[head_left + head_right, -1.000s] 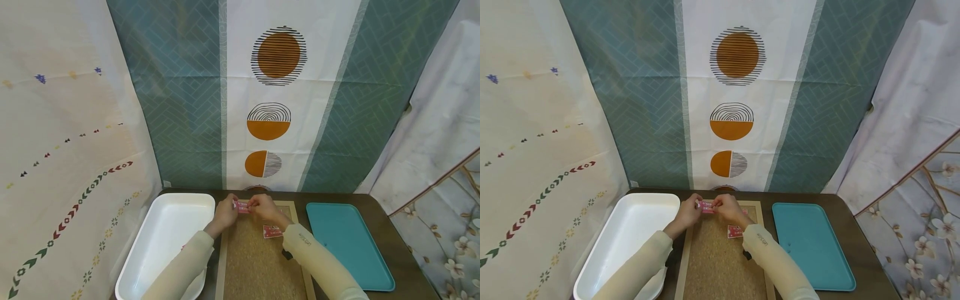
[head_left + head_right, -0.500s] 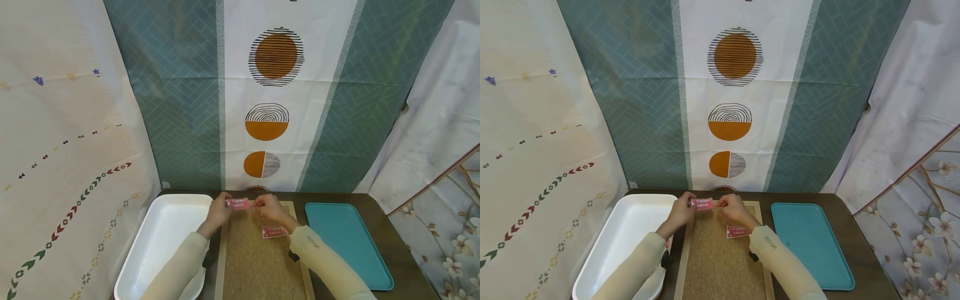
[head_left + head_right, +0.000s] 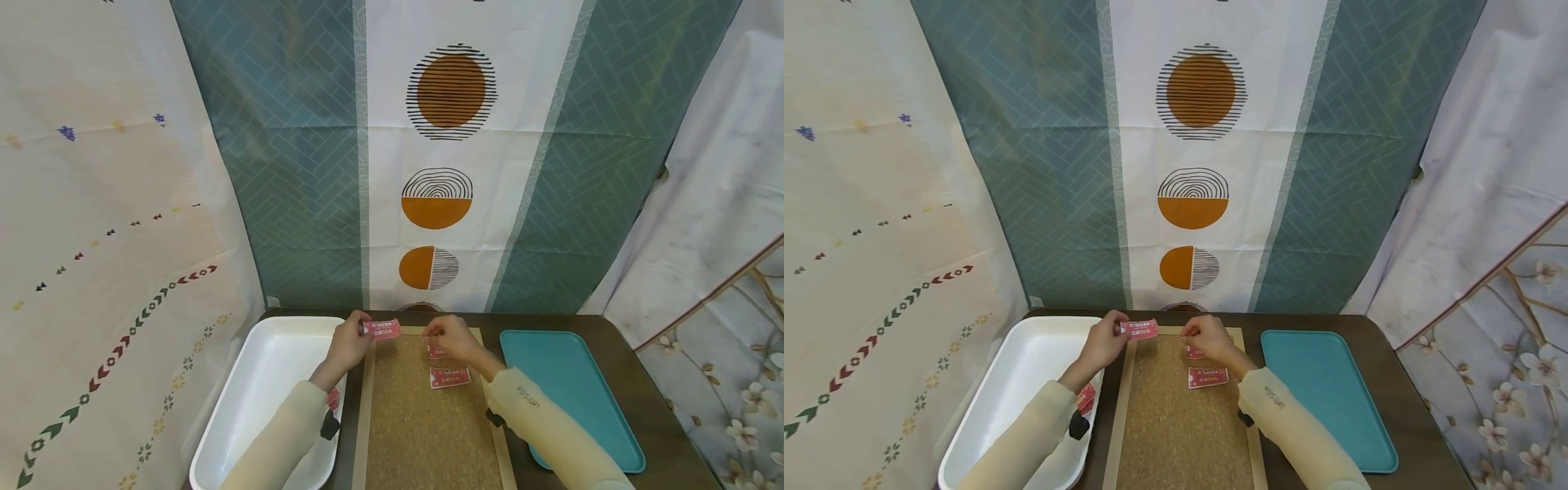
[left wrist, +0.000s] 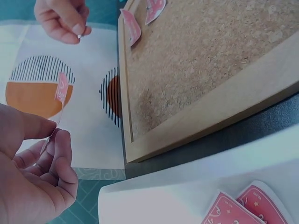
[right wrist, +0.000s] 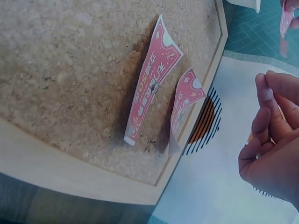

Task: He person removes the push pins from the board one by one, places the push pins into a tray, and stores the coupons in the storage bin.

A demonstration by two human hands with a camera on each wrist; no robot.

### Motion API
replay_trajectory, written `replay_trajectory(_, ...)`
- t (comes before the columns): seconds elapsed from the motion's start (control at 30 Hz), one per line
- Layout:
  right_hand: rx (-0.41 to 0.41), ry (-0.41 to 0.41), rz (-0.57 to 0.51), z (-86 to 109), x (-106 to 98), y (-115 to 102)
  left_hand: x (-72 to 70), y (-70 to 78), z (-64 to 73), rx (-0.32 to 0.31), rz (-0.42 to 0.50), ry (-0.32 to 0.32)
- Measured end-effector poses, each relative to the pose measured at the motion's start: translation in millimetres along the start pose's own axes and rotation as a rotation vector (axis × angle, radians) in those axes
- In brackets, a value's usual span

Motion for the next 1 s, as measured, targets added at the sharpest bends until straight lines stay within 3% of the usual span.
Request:
replay_trajectory(0.43,0.04,0.0,0.001,15.7,-14,6,-15.3,-4.3,-0.8,-0.006,0.004,-0.002)
replay_trajectory(0.7,0.079,0.016,0.03,24.9,-22,15,-23.2,-7.6,5.7,-0.026,-0.027,-0.007)
replay_trajectory(1.0,0.043,0.04,0.017,32.9,-31,23,-30.0,-13.2,12.8,-0.024,-0.053,-0.021)
Point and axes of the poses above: each hand's wrist, its own z-axis away from the middle knuckle, its own x-axis out of the palm, y = z × x, the point moved 4 cm from there along -z, towards the middle knuckle, and after that the axes turned 8 degrees about -x, right-handed, at the moved point
